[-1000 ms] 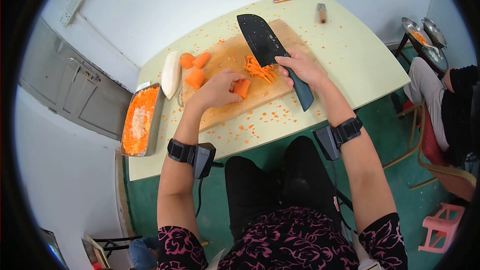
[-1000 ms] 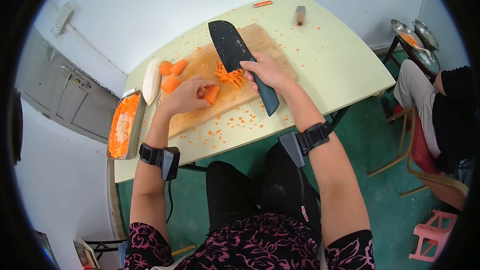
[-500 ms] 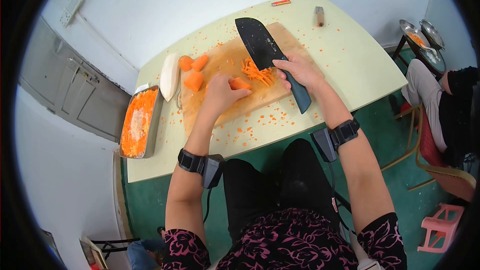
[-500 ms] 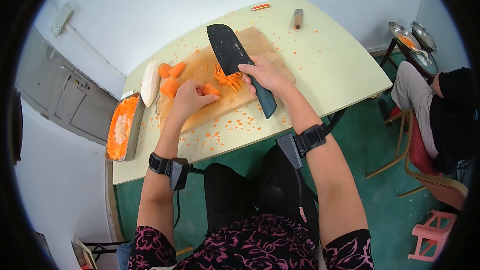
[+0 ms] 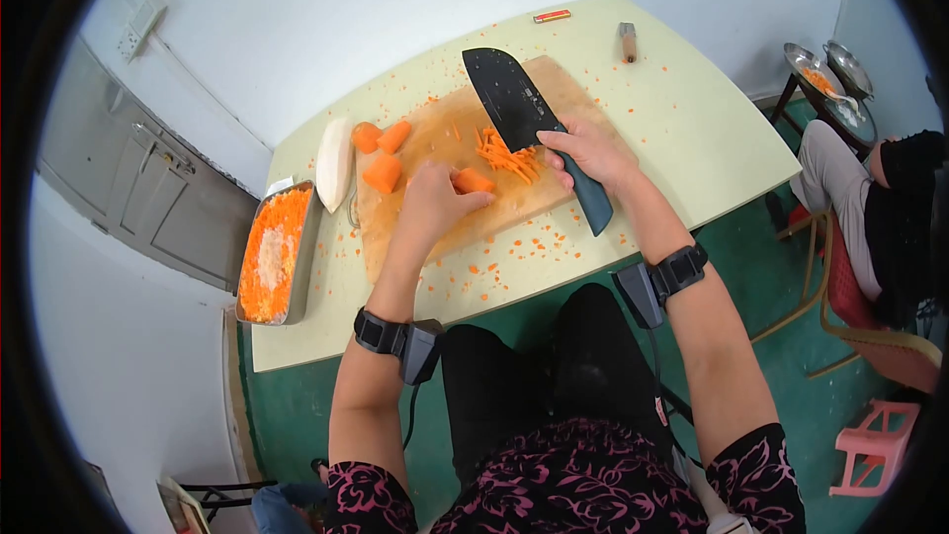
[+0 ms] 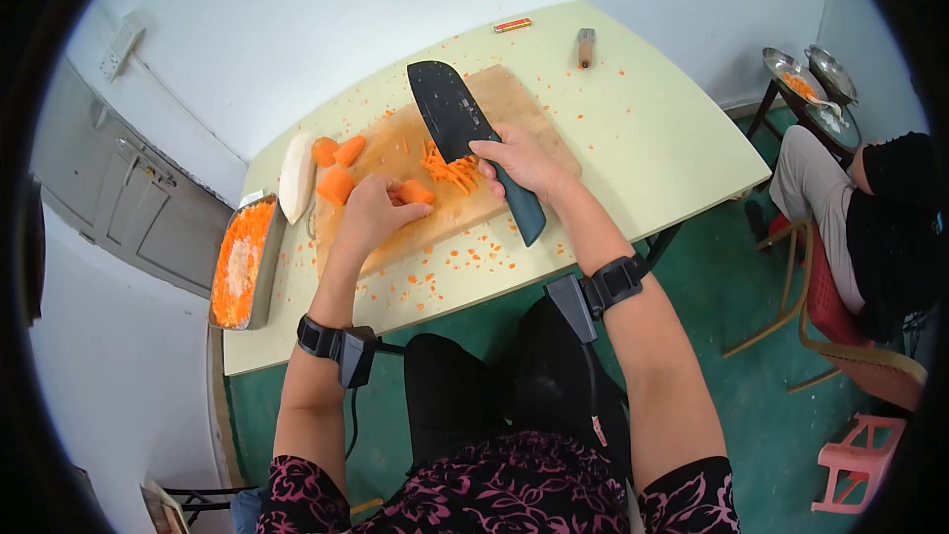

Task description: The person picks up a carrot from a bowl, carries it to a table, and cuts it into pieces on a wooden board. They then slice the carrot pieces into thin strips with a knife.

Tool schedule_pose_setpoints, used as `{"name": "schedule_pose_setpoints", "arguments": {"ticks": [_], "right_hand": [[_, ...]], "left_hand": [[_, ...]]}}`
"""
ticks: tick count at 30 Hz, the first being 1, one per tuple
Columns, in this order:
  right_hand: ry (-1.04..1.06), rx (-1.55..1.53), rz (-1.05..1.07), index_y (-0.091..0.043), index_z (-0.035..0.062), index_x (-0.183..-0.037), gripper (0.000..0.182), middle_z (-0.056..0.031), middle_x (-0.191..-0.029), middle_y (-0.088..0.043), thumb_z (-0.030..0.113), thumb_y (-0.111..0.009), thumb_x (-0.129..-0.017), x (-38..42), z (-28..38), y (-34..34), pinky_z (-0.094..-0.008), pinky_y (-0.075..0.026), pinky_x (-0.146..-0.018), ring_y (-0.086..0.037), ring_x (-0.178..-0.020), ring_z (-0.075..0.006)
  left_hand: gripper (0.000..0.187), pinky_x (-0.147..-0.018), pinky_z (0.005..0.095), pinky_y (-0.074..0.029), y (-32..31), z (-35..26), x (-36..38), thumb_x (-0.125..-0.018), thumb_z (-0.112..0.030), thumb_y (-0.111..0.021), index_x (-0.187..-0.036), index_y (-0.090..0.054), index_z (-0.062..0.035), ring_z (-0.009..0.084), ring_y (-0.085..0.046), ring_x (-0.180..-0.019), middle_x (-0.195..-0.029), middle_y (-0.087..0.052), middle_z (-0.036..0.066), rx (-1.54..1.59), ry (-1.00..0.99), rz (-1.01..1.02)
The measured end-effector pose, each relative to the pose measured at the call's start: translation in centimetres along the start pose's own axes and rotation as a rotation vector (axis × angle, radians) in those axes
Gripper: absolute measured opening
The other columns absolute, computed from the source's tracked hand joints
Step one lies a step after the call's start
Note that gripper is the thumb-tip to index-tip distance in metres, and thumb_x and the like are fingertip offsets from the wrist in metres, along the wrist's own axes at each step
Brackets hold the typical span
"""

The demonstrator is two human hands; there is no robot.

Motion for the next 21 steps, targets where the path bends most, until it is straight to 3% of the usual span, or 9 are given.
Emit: {"name": "schedule_pose_setpoints", "arguments": {"ticks": [4,8,11,14,15,18,21], "right_hand": [[0.008,0.023,-0.008,-0.047,0.0072,-0.093,0.013,0.0021,-0.059,-0.048,0.020,-0.052,-0.092,0.1,0.0,-0.1,-0.0229,-0.041,-0.039,-0.046,-0.040,-0.0073],[-0.012,0.014,-0.050,-0.048,0.0066,-0.096,0.012,0.0023,-0.058,-0.047,0.017,-0.050,-0.092,0.3,0.0,-0.4,-0.0226,-0.041,-0.039,-0.046,-0.040,-0.0078],[0.006,0.186,-0.093,-0.049,0.0048,-0.098,0.013,-0.0002,-0.059,-0.047,0.016,-0.048,-0.090,1.1,0.8,-1.8,-0.0248,-0.041,-0.041,-0.047,-0.040,-0.0098],[0.011,0.641,-0.088,-0.049,0.0021,-0.099,0.017,-0.0031,-0.061,-0.049,0.015,-0.048,-0.088,2.7,2.8,-4.8,-0.0269,-0.043,-0.044,-0.050,-0.043,-0.0113],[0.055,0.810,-0.130,-0.051,0.0008,-0.100,0.021,-0.0101,-0.066,-0.056,0.017,-0.048,-0.086,3.4,3.4,-6.1,-0.0346,-0.047,-0.051,-0.057,-0.051,-0.0209],[0.233,1.306,-0.076,-0.052,-0.0002,-0.104,0.026,-0.0175,-0.073,-0.061,0.016,-0.047,-0.084,2.8,2.4,-7.1,-0.0420,-0.049,-0.060,-0.060,-0.062,-0.0327],[0.140,1.391,-0.049,-0.053,-0.0011,-0.107,0.029,-0.0225,-0.078,-0.061,0.015,-0.046,-0.083,3.4,3.0,-8.6,-0.0469,-0.048,-0.066,-0.059,-0.071,-0.0388]], "left_hand": [[0.047,-0.076,0.0362,-0.048,-0.1,0.3,0.9,-0.063,-0.026,-0.081,-0.092,-0.063,0.0060,0.0300,-0.059,-0.089,-0.094,-0.059,0.020,-0.043,-0.122,-0.131],[0.033,-0.080,0.0358,-0.047,-0.4,0.7,2.0,-0.069,-0.014,-0.075,-0.095,-0.063,0.0037,0.0294,-0.057,-0.092,-0.100,-0.059,0.015,0.082,-0.320,-0.215],[0.026,-0.079,0.0358,-0.047,-1.3,1.9,2.0,-0.072,-0.008,-0.071,-0.095,-0.064,0.0020,0.0293,-0.057,-0.091,-0.097,-0.061,0.012,0.082,-0.428,-0.210],[0.021,-0.076,0.0360,-0.048,-1.6,2.2,1.8,-0.073,-0.006,-0.069,-0.093,-0.064,0.0010,0.0294,-0.059,-0.088,-0.093,-0.063,0.012,0.049,-0.472,-0.206],[0.020,-0.076,0.0362,-0.048,-1.5,2.0,1.8,-0.073,-0.006,-0.069,-0.091,-0.064,0.0009,0.0298,-0.058,-0.087,-0.091,-0.063,0.012,0.047,-0.483,-0.218],[0.018,-0.076,0.0371,-0.047,-1.4,1.9,1.7,-0.072,-0.006,-0.069,-0.088,-0.064,0.0000,0.0302,-0.057,-0.085,-0.088,-0.062,0.012,0.064,-0.531,-0.237],[0.017,-0.074,0.0371,-0.047,-1.4,2.0,1.5,-0.072,-0.006,-0.069,-0.088,-0.063,-0.0015,0.0297,-0.057,-0.083,-0.087,-0.061,0.011,0.066,-0.559,-0.249]]}}
Point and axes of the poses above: each hand's wrist, its own x-axis away from the middle knuckle, its own y-axis out of the back of the hand, z = x × y, the point moved 1 cm from there along -x, towards the middle knuckle
